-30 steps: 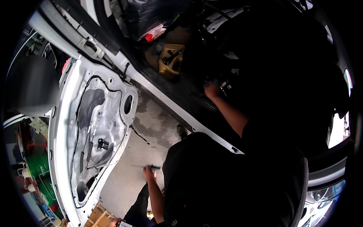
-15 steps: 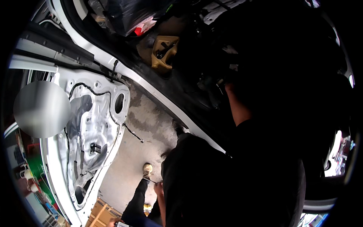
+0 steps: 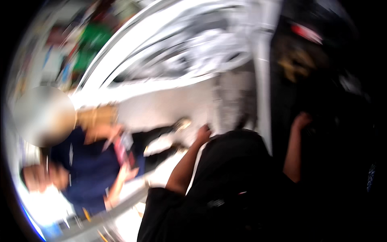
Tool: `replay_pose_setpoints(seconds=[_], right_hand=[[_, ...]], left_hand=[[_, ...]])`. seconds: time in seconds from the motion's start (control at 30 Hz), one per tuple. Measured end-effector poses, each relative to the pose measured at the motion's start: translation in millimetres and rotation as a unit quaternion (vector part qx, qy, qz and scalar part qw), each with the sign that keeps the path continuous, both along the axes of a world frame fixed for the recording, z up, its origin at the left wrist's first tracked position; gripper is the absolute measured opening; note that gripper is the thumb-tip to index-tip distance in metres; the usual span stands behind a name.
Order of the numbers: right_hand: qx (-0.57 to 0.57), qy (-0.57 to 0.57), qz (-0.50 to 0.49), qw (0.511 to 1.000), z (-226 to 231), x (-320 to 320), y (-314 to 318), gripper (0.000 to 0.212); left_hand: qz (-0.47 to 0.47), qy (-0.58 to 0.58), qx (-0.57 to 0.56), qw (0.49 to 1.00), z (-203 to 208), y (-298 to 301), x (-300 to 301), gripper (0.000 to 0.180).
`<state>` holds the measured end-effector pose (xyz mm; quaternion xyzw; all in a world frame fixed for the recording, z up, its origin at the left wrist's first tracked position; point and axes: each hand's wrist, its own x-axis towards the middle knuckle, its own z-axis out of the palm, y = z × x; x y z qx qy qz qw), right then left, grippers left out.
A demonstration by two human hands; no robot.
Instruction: The person walks to a white car with its rear door open and uses a screwdriver to remove screws from the door frame. They detach a black plastic trim piece, place it inside the vehicle, and continue removing screws and peeling back a protective film from the door's inner panel.
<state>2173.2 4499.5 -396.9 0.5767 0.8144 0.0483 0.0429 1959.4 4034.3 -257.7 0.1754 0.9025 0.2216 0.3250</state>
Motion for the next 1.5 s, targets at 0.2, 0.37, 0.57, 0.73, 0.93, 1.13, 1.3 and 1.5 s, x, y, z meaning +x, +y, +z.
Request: replay_pose_setpoints(seconds=[0.2,0.37,0.57,0.73,0.93,1.13,1.3,1.5], right_hand=[[-0.391,0.621,0.142,0.665,118,-64,-176,0.012],[-0.693,0.419,0.172,0.56,203,-157,-264,0.013],[-0.774,0.232,0.336,0.483,289,-177,-364,0.014],[-0.829,0.11,0.333,0.436,315,-178,-424,0.015],[-0.819,0.076,0.346,0.452,337,-180,-468,0.013],[-0.804,0.061,0.362,0.467,351,-195,-493,0.016],[-0.794,0.086,0.391,0.457,357,-200,-501,0.017],[-0.762,0.108,0.426,0.475,388,-230,-501,0.018]], left_hand=[[0.174,0.011,-0.032,0.984,-1,-75,10,0.037],[0.273,-0.035,-0.052,0.96,-57,-147,63,0.036],[0.367,-0.115,-0.096,0.918,-109,-205,162,0.036],[0.443,-0.179,-0.076,0.875,-101,-222,224,0.037],[0.469,-0.178,-0.038,0.864,-101,-217,245,0.037],[0.467,-0.136,-0.004,0.874,-105,-211,248,0.037],[0.46,-0.128,-0.006,0.878,-105,-217,248,0.036],[0.463,-0.128,-0.016,0.877,-115,-225,253,0.036]])
